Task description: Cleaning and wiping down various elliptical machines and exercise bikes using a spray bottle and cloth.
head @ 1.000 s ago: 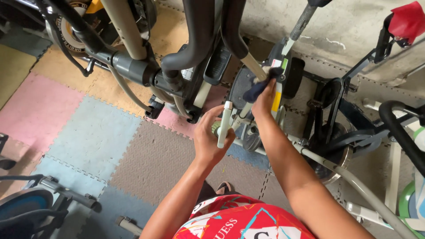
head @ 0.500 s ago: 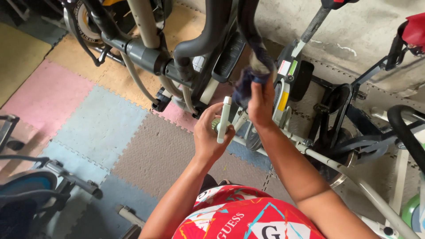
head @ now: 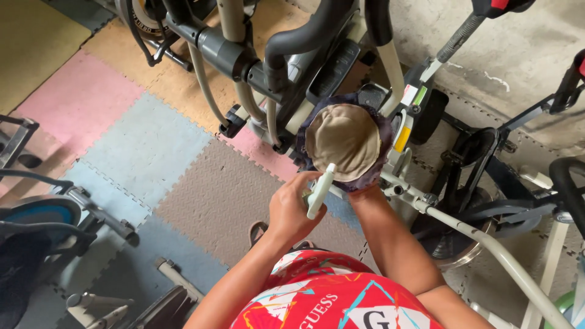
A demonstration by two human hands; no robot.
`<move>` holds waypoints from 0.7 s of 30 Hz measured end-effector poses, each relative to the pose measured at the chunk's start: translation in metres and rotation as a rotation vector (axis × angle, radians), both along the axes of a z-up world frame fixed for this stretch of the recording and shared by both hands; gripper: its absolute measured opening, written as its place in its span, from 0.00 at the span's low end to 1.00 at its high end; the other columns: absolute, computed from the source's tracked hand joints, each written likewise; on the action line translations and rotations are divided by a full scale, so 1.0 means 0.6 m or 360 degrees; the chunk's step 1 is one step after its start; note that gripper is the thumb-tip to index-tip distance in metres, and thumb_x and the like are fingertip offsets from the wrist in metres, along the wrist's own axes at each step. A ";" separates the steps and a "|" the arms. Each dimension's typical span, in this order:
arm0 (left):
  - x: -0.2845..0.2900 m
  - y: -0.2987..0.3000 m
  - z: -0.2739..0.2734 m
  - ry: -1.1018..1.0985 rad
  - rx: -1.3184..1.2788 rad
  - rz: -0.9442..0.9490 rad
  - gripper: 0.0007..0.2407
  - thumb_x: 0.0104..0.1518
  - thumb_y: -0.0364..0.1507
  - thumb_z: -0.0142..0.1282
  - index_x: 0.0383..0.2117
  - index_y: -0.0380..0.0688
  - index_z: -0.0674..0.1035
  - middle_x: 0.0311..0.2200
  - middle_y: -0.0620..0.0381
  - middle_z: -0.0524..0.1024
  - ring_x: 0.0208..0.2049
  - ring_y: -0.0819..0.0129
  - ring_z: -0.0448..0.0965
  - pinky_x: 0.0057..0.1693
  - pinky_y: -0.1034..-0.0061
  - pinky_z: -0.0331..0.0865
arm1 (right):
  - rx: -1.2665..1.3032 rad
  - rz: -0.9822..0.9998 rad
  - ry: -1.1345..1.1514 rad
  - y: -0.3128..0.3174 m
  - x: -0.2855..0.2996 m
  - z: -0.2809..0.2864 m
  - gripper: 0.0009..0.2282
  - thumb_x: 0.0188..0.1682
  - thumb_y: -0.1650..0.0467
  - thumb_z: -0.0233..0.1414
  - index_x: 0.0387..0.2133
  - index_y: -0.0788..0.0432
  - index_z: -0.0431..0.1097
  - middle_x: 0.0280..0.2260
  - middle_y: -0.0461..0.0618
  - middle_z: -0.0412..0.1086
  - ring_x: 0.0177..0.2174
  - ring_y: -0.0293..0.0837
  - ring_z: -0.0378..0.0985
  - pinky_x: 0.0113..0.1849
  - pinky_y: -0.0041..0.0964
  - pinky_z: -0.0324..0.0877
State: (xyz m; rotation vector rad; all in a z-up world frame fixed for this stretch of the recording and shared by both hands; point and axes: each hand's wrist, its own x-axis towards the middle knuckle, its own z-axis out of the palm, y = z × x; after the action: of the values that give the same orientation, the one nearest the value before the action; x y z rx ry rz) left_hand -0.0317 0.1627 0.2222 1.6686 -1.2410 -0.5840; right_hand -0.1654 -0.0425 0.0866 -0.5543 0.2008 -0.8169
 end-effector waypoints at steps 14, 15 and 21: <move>0.089 0.009 -0.038 -0.0002 0.0049 -0.0014 0.21 0.38 0.27 0.66 0.43 0.48 0.80 0.34 0.49 0.80 0.34 0.49 0.81 0.42 0.62 0.74 | -0.0399 -0.0031 -0.0124 0.055 0.117 0.077 0.28 0.61 0.53 0.34 0.67 0.59 0.54 0.65 0.53 0.58 0.64 0.49 0.61 0.67 0.48 0.54; 0.103 0.010 -0.027 -0.0007 0.0050 -0.0027 0.21 0.38 0.27 0.66 0.43 0.48 0.80 0.34 0.49 0.80 0.34 0.49 0.81 0.42 0.62 0.74 | -0.0398 -0.0044 -0.0127 0.066 0.131 0.095 0.28 0.61 0.53 0.34 0.67 0.59 0.54 0.65 0.53 0.58 0.64 0.49 0.61 0.67 0.48 0.54; 0.183 0.010 -0.020 -0.0059 0.0112 -0.0176 0.19 0.38 0.28 0.68 0.39 0.46 0.78 0.35 0.49 0.80 0.35 0.48 0.81 0.41 0.60 0.73 | -0.0090 -0.0189 -0.0306 0.087 0.193 0.072 0.31 0.61 0.49 0.34 0.68 0.57 0.55 0.66 0.53 0.58 0.64 0.52 0.61 0.66 0.52 0.57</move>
State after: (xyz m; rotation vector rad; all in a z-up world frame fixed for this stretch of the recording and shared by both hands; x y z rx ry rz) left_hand 0.0782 0.1688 0.2101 1.6835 -1.3603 -0.6736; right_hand -0.0496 0.0100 0.1301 -0.5171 0.0339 -0.9880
